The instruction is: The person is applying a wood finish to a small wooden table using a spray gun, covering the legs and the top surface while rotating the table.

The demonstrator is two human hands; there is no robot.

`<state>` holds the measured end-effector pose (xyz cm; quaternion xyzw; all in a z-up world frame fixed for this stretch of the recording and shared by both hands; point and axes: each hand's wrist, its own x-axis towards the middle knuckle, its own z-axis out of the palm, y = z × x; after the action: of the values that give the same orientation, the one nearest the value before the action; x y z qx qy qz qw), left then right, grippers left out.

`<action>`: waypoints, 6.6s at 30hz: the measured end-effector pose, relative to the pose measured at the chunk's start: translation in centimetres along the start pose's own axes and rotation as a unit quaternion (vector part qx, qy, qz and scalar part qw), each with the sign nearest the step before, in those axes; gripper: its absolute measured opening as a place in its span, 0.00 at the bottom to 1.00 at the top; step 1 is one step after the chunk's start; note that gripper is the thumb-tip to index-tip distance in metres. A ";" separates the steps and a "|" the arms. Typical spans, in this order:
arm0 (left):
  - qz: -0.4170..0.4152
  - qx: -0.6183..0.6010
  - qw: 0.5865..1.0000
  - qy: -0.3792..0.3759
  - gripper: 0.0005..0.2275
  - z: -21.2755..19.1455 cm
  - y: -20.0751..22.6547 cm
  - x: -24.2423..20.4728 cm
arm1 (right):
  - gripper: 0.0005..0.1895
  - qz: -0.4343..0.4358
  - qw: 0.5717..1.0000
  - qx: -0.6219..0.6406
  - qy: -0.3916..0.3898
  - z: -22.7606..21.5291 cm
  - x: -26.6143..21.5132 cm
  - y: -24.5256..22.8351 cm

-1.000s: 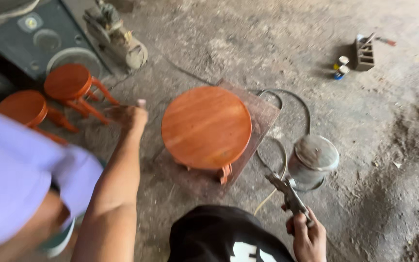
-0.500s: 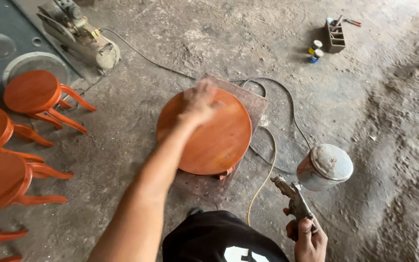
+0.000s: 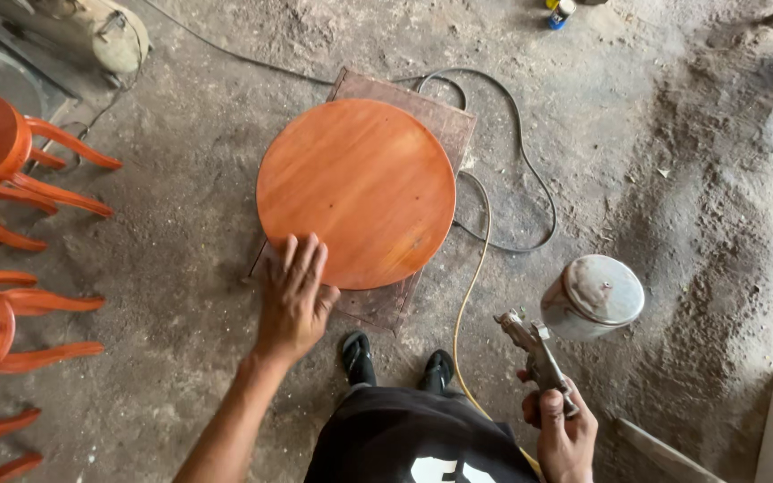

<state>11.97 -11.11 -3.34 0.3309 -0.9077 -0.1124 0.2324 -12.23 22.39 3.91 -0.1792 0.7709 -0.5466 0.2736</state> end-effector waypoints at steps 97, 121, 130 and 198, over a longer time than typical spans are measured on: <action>-0.093 0.011 0.902 0.422 0.21 42.5 10.1 -9.2 | 0.30 -0.501 0.860 -0.050 -0.087 11.9 31.1 20.8; -0.098 0.000 0.909 0.405 0.20 41.8 10.7 -10.2 | 0.32 -0.362 0.883 -0.255 -0.152 13.2 33.3 30.6; -0.085 -0.003 0.905 0.417 0.20 40.8 11.4 -10.5 | 0.30 -0.352 0.885 -0.265 -0.148 13.4 33.3 29.6; -0.088 -0.045 0.917 0.387 0.20 41.7 11.7 -9.9 | 0.34 -0.455 0.877 -0.124 -0.095 13.4 36.0 24.4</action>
<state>-8.48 6.33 -38.71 0.4165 -0.7079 -0.0363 0.5692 -31.72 -0.06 -30.53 -0.5938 0.6362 -0.4909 0.0418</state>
